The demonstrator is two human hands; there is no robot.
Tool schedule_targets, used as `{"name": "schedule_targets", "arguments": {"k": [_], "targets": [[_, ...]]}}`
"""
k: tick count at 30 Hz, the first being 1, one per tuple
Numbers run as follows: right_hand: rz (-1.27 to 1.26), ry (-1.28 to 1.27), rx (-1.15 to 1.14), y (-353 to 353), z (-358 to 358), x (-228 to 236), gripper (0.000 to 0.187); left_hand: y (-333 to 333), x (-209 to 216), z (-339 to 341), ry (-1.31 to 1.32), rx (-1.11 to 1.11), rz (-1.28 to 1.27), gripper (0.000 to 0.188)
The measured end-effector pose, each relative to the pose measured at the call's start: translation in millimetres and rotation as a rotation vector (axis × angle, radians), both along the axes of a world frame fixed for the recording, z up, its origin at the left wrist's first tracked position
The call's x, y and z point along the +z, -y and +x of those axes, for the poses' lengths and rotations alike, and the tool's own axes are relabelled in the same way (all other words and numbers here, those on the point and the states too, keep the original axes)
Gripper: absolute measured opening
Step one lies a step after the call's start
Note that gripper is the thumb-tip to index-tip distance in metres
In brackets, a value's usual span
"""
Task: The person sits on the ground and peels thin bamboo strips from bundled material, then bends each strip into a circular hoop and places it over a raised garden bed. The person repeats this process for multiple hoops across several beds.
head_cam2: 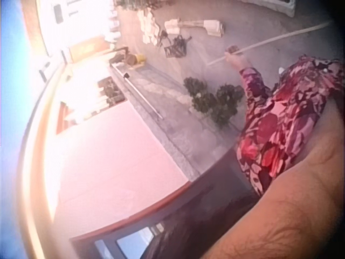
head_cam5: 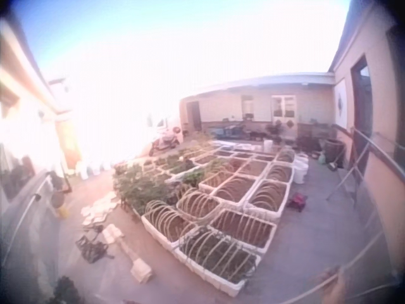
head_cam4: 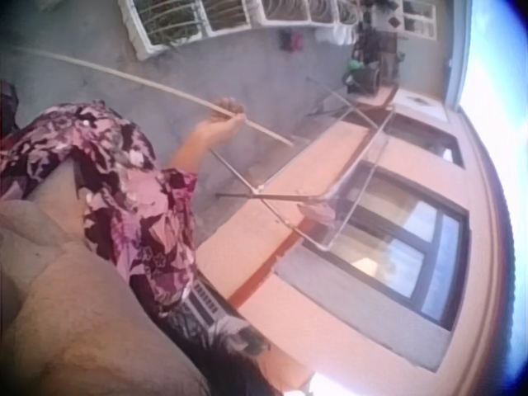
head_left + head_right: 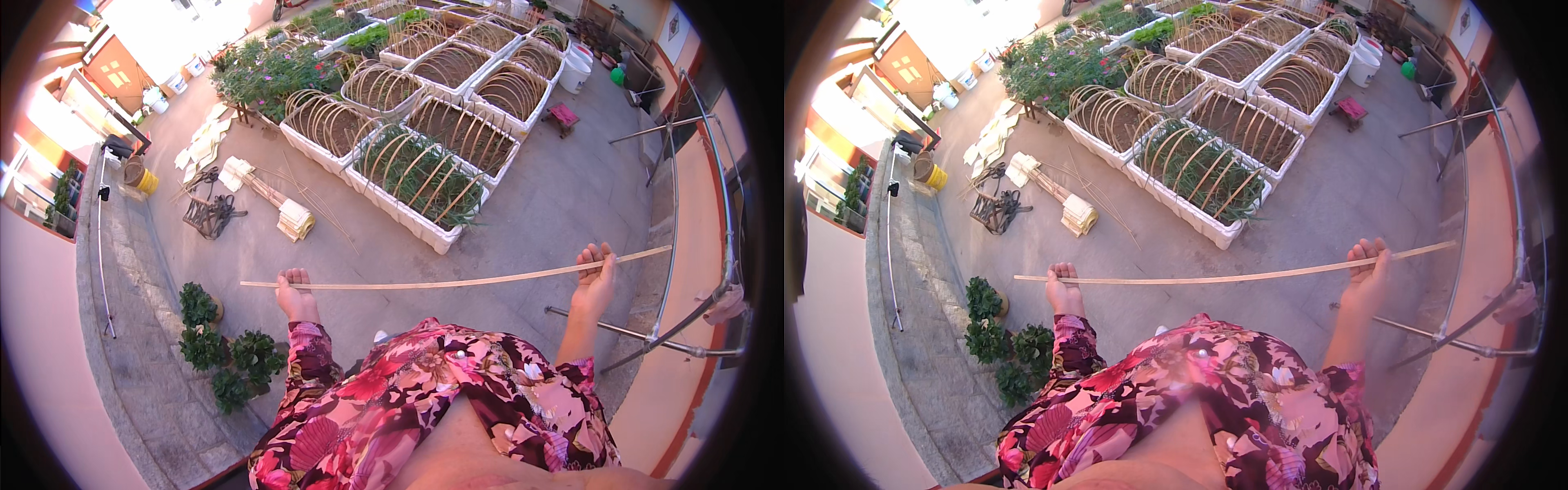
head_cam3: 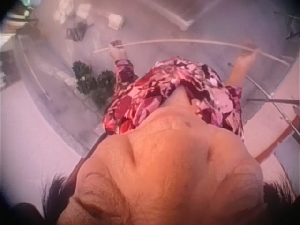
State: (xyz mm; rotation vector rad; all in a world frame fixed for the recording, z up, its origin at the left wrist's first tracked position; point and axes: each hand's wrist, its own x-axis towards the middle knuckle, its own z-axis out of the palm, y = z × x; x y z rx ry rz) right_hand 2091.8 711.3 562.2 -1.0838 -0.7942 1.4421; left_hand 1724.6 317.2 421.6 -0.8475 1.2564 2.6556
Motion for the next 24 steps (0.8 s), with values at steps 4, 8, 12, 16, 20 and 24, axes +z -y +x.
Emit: {"name": "schedule_targets", "arguments": {"k": [4, 8, 12, 16, 20, 24], "targets": [[-0.077, -0.020, -0.123, -44, 7, -20, 0.034, -46, -4, 28, -0.056, -0.108, -0.180, 0.026], [-0.058, 0.054, -0.123, -74, 8, -34, 0.039, -78, -21, 52, 0.001, -0.147, -0.360, 0.027], [-0.008, 0.102, -0.086, -101, 9, -43, 0.047, -111, -40, 64, 0.129, -0.209, -0.467, 0.016], [-0.012, 0.210, -0.122, -126, 7, -56, 0.051, -152, -55, 60, 0.152, -0.317, -0.529, 0.012], [-0.018, 0.313, -0.128, -153, 5, -76, 0.054, -197, -78, 47, 0.176, -0.375, -0.511, 0.013], [0.011, 0.321, -0.147, -194, -4, -93, 0.054, -240, -105, 27, 0.186, -0.546, -0.576, 0.019]]}}
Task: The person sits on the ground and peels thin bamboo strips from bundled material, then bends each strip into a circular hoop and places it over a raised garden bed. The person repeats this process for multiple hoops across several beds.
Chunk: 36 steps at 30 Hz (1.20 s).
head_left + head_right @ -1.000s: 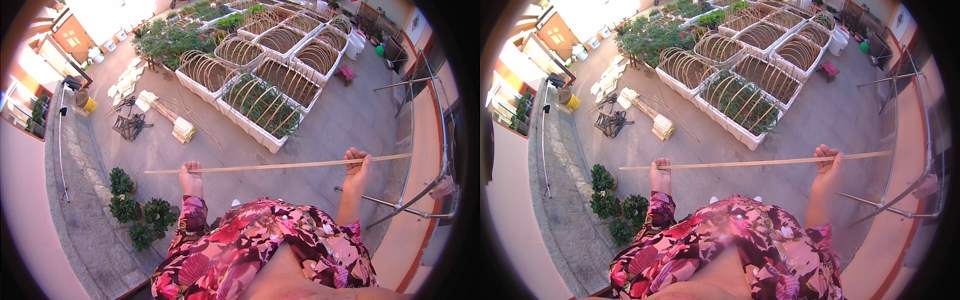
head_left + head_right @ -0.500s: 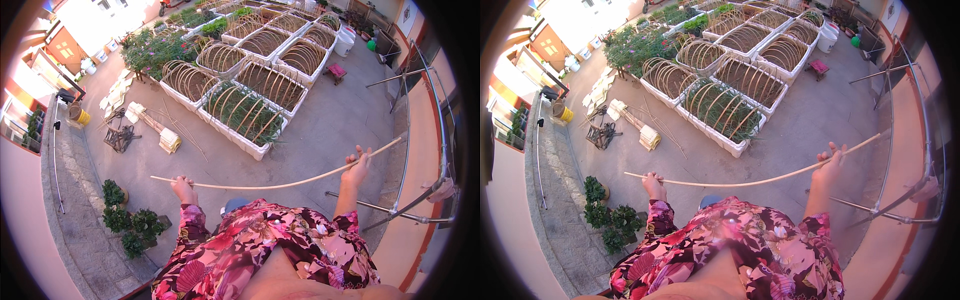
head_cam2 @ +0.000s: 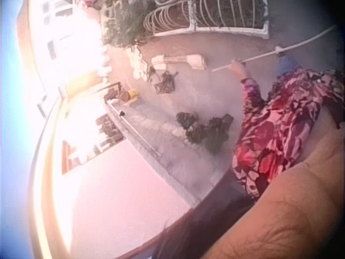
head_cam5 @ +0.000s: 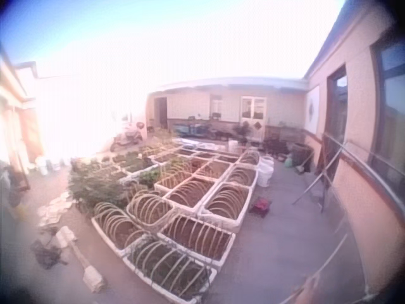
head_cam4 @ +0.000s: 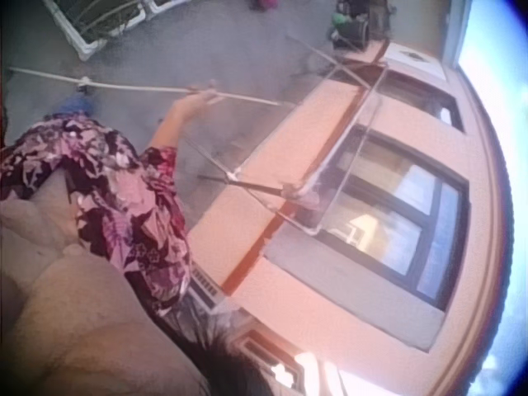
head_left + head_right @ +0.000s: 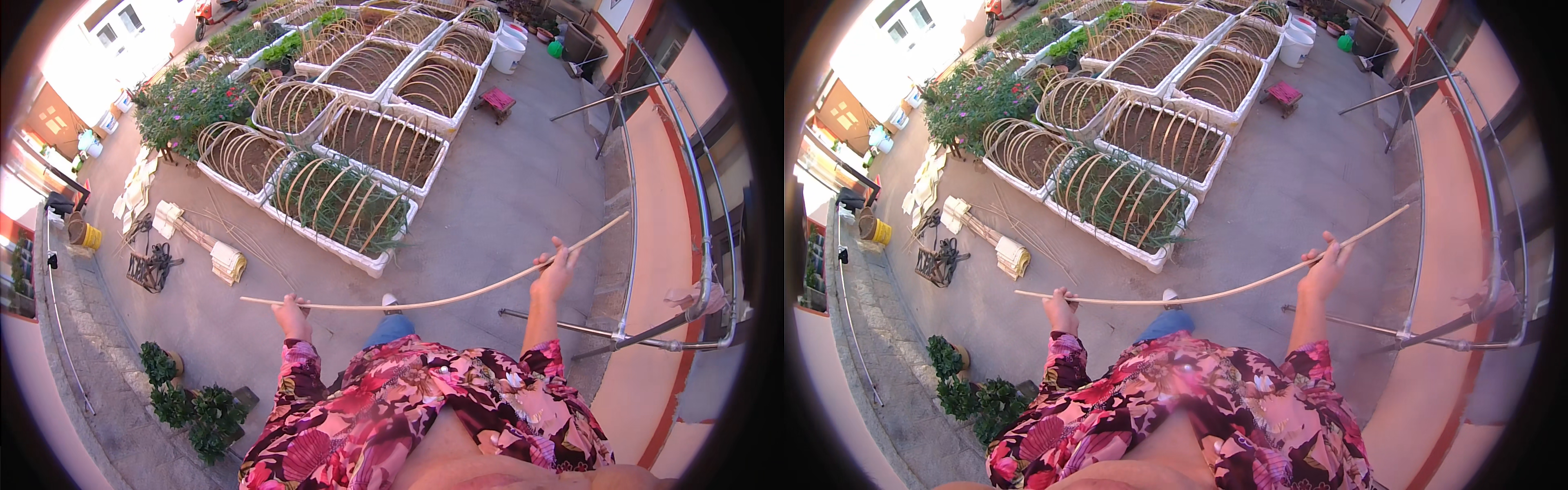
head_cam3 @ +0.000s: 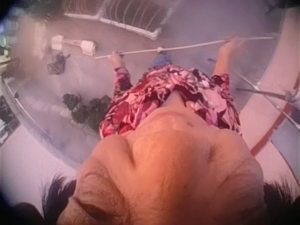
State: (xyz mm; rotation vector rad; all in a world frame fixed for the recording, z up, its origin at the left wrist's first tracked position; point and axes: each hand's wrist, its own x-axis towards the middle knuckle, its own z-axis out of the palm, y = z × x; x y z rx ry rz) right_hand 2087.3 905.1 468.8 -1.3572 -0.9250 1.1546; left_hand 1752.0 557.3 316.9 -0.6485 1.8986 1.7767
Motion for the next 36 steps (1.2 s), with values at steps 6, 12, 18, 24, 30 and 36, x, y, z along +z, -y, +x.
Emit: {"name": "schedule_targets", "arguments": {"k": [6, 12, 18, 24, 30, 36], "targets": [[-0.073, 0.061, -0.051, -66, -31, -19, 0.054, -79, -26, -24, 0.066, -0.054, -0.061, 0.019], [-0.130, 0.052, -0.105, -131, -67, -40, 0.055, -143, -26, -58, 0.032, -0.102, -0.084, 0.029], [-0.225, 0.070, -0.042, -168, -115, -77, 0.057, -172, -20, -72, -0.107, -0.110, -0.125, 0.064], [-0.314, 0.166, 0.160, -217, -154, -117, 0.058, -156, -27, -56, 0.000, 0.043, -0.226, 0.070], [-0.426, 0.207, 0.389, -283, -201, -181, 0.057, -166, -40, 8, 0.033, 0.252, -0.318, 0.053], [-0.393, 0.520, 0.499, -362, -219, -284, 0.059, -222, -114, 84, 0.254, 0.358, -0.410, 0.038]]}}
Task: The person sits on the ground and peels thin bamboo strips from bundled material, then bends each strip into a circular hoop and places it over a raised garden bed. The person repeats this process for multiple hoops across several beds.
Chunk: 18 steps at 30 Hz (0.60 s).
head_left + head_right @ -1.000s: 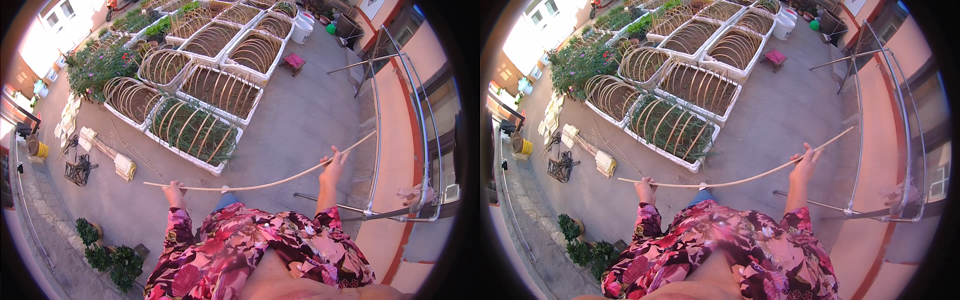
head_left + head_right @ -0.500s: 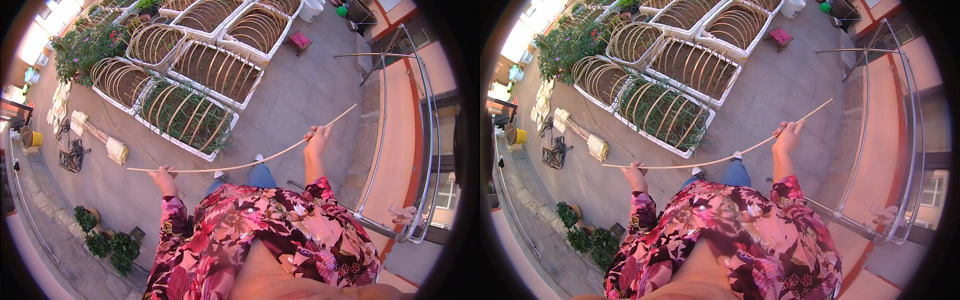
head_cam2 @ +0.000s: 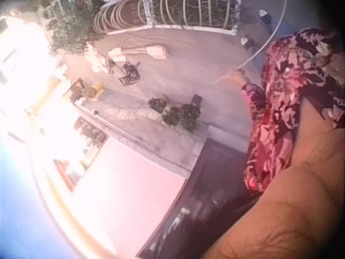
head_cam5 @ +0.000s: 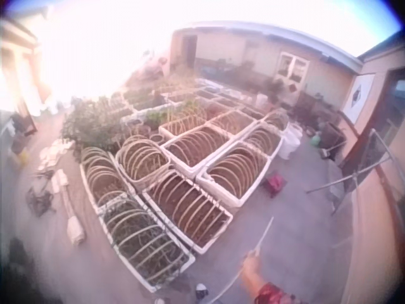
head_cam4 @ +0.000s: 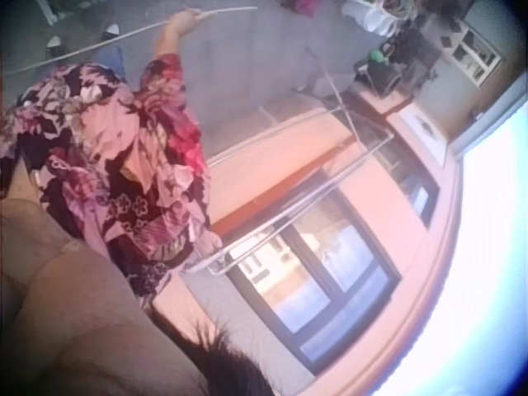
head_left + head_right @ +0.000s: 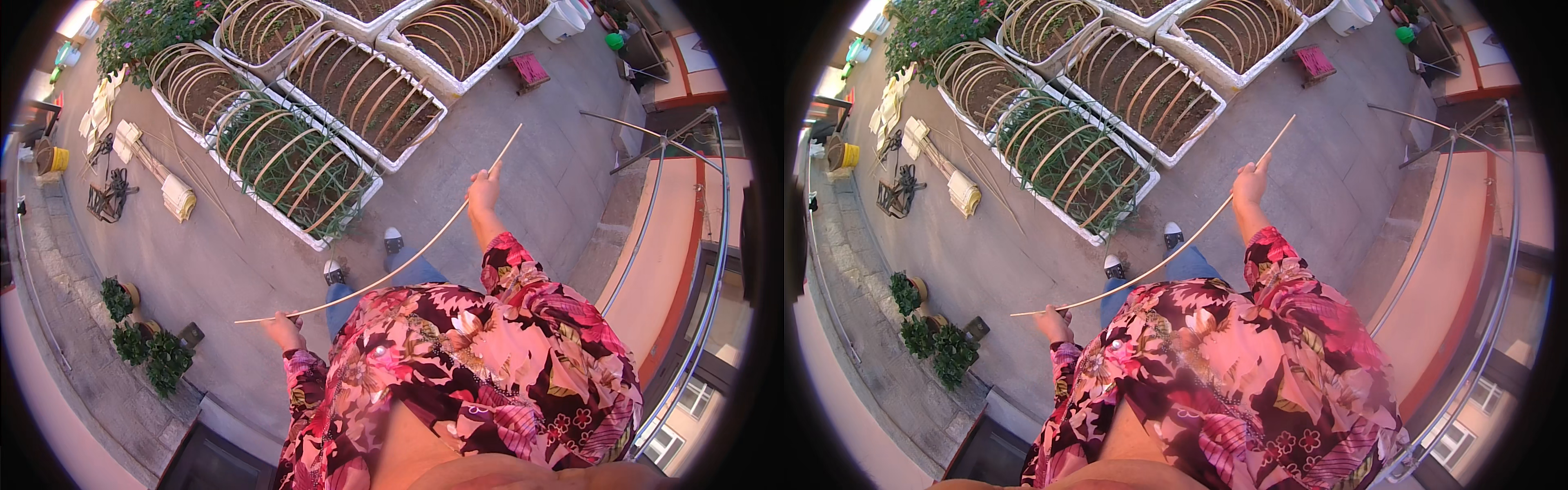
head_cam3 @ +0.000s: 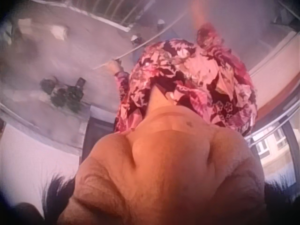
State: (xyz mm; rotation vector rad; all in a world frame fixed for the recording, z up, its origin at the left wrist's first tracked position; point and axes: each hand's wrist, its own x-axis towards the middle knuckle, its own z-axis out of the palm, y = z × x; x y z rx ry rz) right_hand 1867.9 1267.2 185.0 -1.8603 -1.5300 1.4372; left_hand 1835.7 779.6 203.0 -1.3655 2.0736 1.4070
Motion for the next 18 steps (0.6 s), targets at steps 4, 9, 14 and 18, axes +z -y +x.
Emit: {"name": "schedule_targets", "arguments": {"k": [4, 9, 14, 18], "targets": [[-0.064, 0.033, 0.052, -21, 12, -40, 0.057, -12, -33, 39, 0.052, 0.060, 0.006, 0.027], [-0.205, 0.254, 0.294, -13, 18, -40, 0.054, 0, -39, 58, 0.067, 0.098, 0.047, 0.019], [-0.478, 0.360, 0.557, 15, 0, -46, 0.050, -9, -58, 49, 0.149, 0.015, 0.101, 0.008], [-0.690, 0.452, 0.708, 36, -22, -43, 0.040, -39, -67, 33, 0.180, -0.110, 0.216, 0.019]]}}
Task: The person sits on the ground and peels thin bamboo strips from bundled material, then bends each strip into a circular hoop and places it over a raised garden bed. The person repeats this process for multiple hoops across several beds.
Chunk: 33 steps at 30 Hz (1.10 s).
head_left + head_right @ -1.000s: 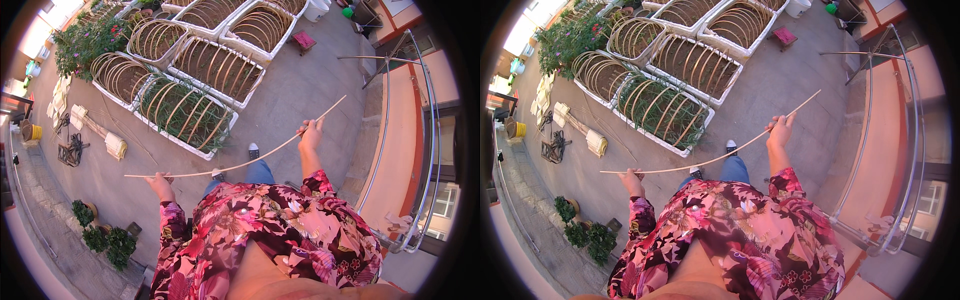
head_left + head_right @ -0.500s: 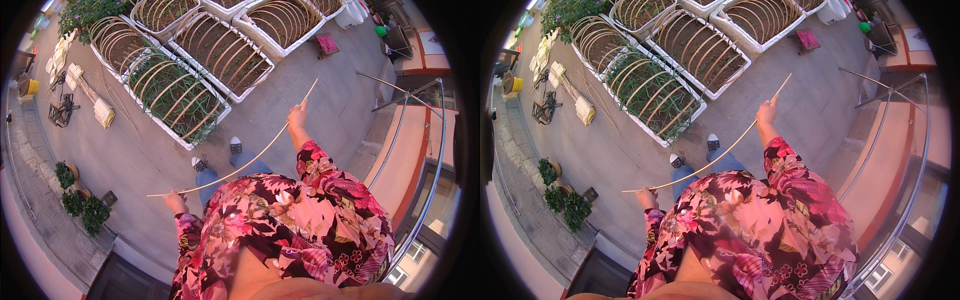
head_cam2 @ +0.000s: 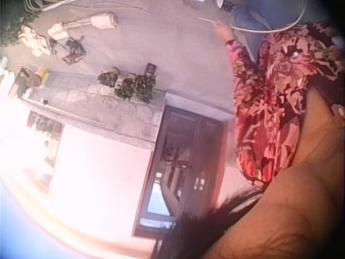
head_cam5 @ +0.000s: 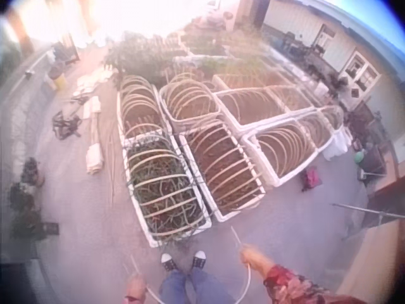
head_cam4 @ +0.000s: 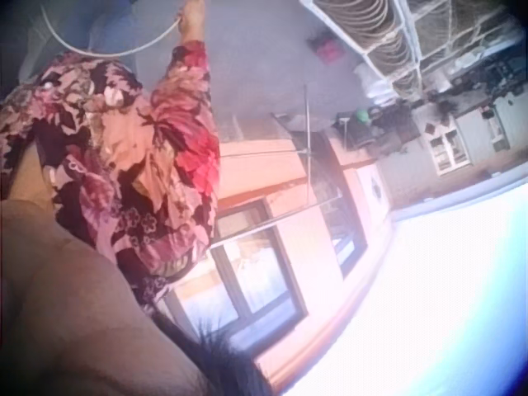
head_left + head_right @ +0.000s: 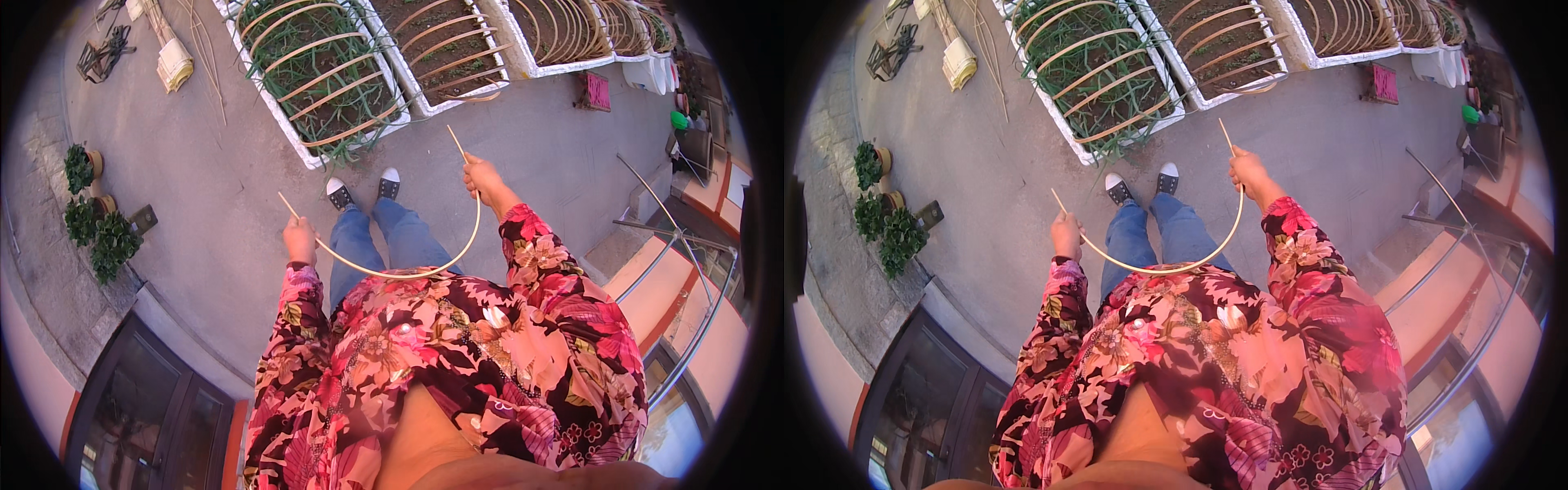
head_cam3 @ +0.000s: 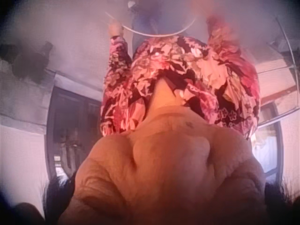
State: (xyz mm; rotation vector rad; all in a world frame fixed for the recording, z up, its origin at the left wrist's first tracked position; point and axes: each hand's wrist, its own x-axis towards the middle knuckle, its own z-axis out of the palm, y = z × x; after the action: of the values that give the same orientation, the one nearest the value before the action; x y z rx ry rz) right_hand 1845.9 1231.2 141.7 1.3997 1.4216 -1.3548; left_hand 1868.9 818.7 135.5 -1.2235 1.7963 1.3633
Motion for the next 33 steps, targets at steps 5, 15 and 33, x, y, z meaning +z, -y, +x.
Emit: {"name": "schedule_targets", "arguments": {"k": [5, 15, 33], "targets": [[-0.067, 0.045, 0.158, 16, -32, -3, 0.051, -21, -11, -21, 0.082, -0.077, 0.079, 0.028], [-0.118, 0.043, 0.228, 54, -69, -95, 0.048, -13, -80, -57, 0.132, -0.107, 0.180, 0.030], [-0.138, 0.093, 0.161, 79, -107, -243, 0.043, 7, -198, -99, 0.178, -0.124, 0.204, 0.029]]}}
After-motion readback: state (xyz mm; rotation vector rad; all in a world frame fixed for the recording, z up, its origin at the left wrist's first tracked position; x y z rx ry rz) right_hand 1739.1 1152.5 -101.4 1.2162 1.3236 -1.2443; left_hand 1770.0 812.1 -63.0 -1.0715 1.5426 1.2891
